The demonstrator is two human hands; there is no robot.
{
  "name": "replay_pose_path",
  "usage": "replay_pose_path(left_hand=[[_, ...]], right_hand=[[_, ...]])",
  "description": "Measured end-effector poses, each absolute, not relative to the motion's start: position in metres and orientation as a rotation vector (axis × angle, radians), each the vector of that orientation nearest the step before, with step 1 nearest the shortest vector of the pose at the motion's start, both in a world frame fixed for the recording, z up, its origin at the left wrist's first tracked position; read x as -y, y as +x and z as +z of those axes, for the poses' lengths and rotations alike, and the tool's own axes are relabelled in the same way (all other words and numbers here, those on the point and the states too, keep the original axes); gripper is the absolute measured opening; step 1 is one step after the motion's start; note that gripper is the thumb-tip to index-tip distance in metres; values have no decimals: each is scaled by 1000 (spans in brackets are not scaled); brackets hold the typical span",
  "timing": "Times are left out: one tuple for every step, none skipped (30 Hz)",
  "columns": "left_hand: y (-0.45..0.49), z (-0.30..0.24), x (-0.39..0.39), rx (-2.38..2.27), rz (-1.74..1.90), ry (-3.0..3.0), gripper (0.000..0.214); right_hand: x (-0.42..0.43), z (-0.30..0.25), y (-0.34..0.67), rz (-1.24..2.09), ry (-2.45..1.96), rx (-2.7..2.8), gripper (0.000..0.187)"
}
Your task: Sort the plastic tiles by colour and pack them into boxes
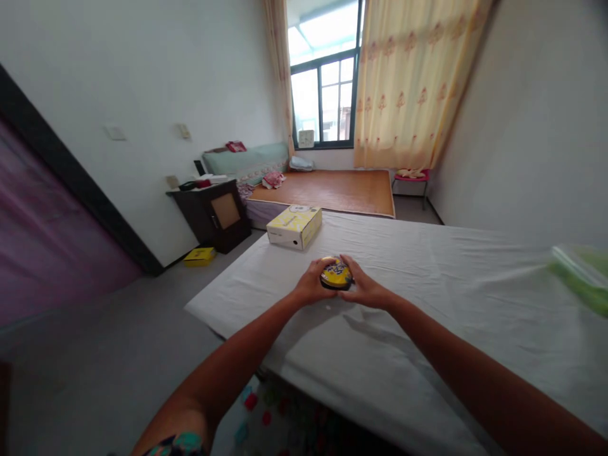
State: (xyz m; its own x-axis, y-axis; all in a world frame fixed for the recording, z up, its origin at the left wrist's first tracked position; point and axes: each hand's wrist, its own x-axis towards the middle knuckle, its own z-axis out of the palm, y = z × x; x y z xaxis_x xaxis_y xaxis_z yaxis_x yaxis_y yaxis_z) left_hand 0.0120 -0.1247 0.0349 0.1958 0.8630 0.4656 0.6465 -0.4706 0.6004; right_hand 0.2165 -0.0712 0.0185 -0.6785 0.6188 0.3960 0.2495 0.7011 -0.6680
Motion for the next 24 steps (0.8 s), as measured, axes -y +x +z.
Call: replay_pose_path(left_hand=[[-8,38,127,-1521,1187,2182,80],[-30,42,129,-1642,1238,2147,79],[-52,44,130,-1782,1271,2098,78],[-74,46,132,-1933,1293,2021,77],[-95,46,133,-2076,1308,1926,75],[-115,45,134,-2207,1303,1818,75],[-133,42,136,-2303,1279,1721,75],[-148,38,137,-2349,1247,1671,74],[-159,33,138,-2374,1218,1646,75],[-168,29,139,-2382,1190,1640,75],[-173,26,140,-2379,1160,1652,75],[-175,24,140,-2385,1132,1661,77],[-174,25,140,-2408,1108,1668,79],[-171,28,140,-2442,1093,1679,81],[-166,32,140,-2507,1096,1675,84],[-160,38,138,-2570,1128,1707,84],[-151,45,137,-2606,1206,1770,79],[-141,51,134,-2590,1300,1866,72],[-129,57,129,-2527,1374,1974,66],[-115,61,124,-2426,1393,2104,61],[-98,64,118,-2314,1395,2222,58],[-80,66,112,-2197,1365,2328,56],[-60,66,106,-2088,1338,2414,53],[-39,66,101,-1990,1309,2483,51]], right_hand=[[74,19,205,811,-674,2264,92],[77,18,195,841,-704,2232,89],[80,16,187,871,-738,2199,86],[81,12,181,902,-765,2170,83],[82,8,178,932,-781,2148,80],[82,3,177,958,-786,2133,78],[82,-2,179,977,-784,2124,75],[81,-7,182,987,-778,2120,73],[79,-11,187,987,-773,2117,70],[78,-15,194,980,-771,2114,67],[76,-17,203,969,-774,2113,65],[74,-20,213,952,-783,2113,62],[72,-21,226,925,-801,2113,60],[69,-21,241,888,-828,2115,58],[66,-21,258,843,-864,2118,57],[61,-21,277,794,-910,2117,56],[56,-19,297,745,-968,2111,55],[51,-17,318,696,-1036,2097,55],[45,-14,341,644,-1111,2075,54],[38,-11,363,581,-1191,2044,53],[31,-6,387,499,-1270,2003,53],[25,-2,410,395,-1343,1956,52],[20,3,434,275,-1411,1904,53],[16,7,459,144,-1475,1844,53]])
